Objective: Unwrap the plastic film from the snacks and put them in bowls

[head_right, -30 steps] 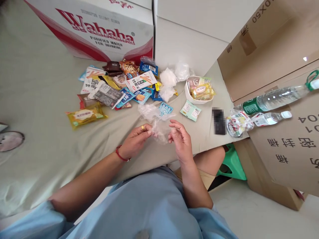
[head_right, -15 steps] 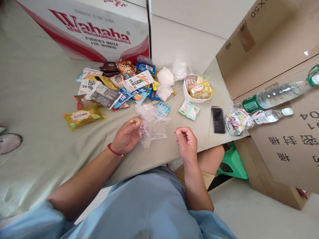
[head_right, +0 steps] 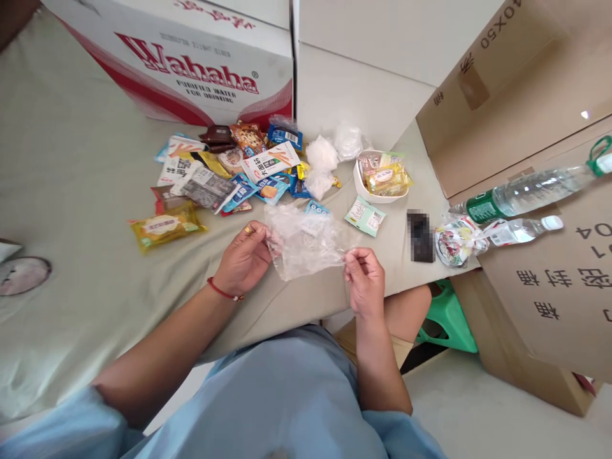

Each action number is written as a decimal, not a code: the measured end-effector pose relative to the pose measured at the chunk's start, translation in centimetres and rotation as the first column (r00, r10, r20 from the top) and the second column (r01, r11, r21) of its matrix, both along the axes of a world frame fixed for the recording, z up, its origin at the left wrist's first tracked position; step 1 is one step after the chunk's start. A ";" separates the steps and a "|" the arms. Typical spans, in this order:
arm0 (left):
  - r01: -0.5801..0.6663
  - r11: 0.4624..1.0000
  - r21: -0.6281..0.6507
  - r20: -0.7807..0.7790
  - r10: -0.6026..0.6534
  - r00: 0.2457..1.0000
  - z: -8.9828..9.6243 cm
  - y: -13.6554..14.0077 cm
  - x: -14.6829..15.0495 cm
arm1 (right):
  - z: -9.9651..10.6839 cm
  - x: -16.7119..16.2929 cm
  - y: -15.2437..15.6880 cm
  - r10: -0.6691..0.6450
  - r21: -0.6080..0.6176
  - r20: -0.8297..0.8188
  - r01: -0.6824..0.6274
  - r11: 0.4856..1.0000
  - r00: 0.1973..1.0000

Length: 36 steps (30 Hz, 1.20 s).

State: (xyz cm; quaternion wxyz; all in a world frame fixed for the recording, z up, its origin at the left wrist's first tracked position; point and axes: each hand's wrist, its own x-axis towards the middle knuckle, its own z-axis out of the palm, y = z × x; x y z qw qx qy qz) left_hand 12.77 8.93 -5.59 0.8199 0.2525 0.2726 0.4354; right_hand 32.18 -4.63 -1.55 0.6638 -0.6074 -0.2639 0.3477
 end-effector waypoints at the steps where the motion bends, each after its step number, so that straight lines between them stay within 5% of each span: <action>1: -0.035 0.999 -0.018 0.005 0.035 0.999 -0.1 0.3 -0.1 | 0.2 0.4 -0.3 -0.019 0.018 -0.035 0.020 1.000 0.999; 6: -0.056 0.998 -0.009 -0.006 0.056 0.998 0.0 0.7 -0.6 | 0.3 0.7 -1.0 -0.079 0.068 -0.146 0.090 0.994 0.986; 14: 0.330 0.925 0.187 -0.032 -0.330 0.943 0.0 -1.4 0.1 | -0.1 -0.9 -0.6 0.108 0.107 -0.476 -0.064 0.992 0.873; 24: 0.370 0.922 0.118 -0.052 -0.366 0.929 -0.9 -1.6 0.7 | -0.3 -0.1 -1.5 0.191 0.255 -0.755 0.013 0.967 0.627; 30: 0.468 0.879 0.087 0.044 -0.473 0.880 -0.2 -1.4 0.2 | -0.6 0.3 -1.7 0.187 0.277 -0.742 0.041 0.960 0.644; 36: 0.468 0.854 0.229 -0.363 -0.371 0.855 -0.5 -1.6 0.4 | -1.0 -0.1 -1.7 0.208 0.256 -0.704 -0.031 0.966 0.679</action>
